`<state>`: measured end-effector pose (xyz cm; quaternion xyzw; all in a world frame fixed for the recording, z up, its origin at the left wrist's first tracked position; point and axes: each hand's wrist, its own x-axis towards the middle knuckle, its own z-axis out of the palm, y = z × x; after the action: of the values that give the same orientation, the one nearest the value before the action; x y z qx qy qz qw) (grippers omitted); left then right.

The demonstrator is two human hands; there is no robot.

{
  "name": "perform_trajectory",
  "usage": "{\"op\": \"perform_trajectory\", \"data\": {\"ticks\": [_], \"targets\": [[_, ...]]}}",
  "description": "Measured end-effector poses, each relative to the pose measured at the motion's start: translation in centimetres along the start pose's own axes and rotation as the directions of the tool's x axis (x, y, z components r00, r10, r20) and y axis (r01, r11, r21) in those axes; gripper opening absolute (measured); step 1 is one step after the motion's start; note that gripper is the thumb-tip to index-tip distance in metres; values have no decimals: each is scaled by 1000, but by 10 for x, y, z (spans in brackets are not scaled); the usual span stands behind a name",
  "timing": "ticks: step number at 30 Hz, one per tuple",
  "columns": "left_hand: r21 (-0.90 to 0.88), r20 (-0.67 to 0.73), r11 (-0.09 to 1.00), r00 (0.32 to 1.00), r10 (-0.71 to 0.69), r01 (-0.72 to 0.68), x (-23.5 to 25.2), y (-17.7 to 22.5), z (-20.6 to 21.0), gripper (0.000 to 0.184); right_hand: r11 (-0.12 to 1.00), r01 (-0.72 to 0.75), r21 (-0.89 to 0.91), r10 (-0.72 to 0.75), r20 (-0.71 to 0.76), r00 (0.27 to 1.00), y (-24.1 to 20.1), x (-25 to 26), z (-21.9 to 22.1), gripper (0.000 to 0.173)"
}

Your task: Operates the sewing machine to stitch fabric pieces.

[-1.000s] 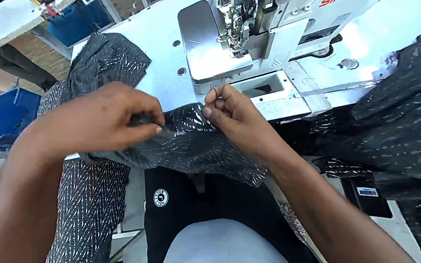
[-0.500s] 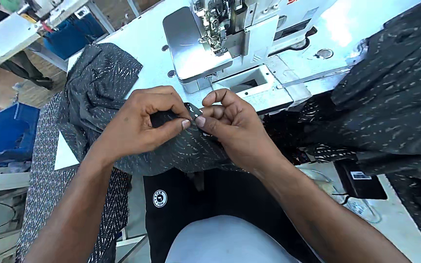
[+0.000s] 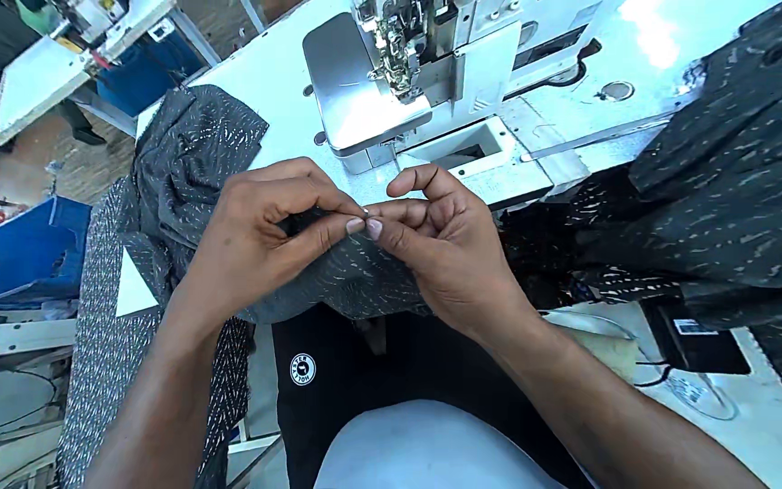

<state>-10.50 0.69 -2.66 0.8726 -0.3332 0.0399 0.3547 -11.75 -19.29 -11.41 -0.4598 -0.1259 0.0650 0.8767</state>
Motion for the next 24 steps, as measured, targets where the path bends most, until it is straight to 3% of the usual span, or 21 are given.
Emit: {"op": "perform_trajectory", "data": {"ticks": [7, 12, 16, 18, 21, 22, 24], "targets": [[-156, -32, 987, 999, -33, 28, -3, -8, 2, 9, 998, 25, -58, -21, 69, 997, -3, 3, -7, 31], [-161, -24, 984, 996, -88, 83, -1, -8, 1, 9, 995, 51, -91, -43, 80, 996, -3, 5, -8, 28], [-222, 138, 952, 973, -185, 213, 4, -7, -3, 20, 988, 105, -110, -91, 124, 988, -7, 6, -9, 30], [-222, 163, 940, 960, -226, 259, 6, -3, -3, 14, 967, 193, -167, -163, 182, 970, -7, 9, -10, 29], [62, 57, 982, 982, -181, 178, 10, 12, -13, 13, 818, 414, -399, -269, 372, 889, 5, 18, -24, 11], [127, 16, 980, 988, -156, 152, 11, 19, -22, 14, 745, 464, -479, -250, 445, 860, 6, 17, -30, 18], [145, -80, 980, 988, -128, 139, 13, 30, -47, 12, 649, 515, -561, -174, 549, 817, -2, 10, -42, 48]]}}
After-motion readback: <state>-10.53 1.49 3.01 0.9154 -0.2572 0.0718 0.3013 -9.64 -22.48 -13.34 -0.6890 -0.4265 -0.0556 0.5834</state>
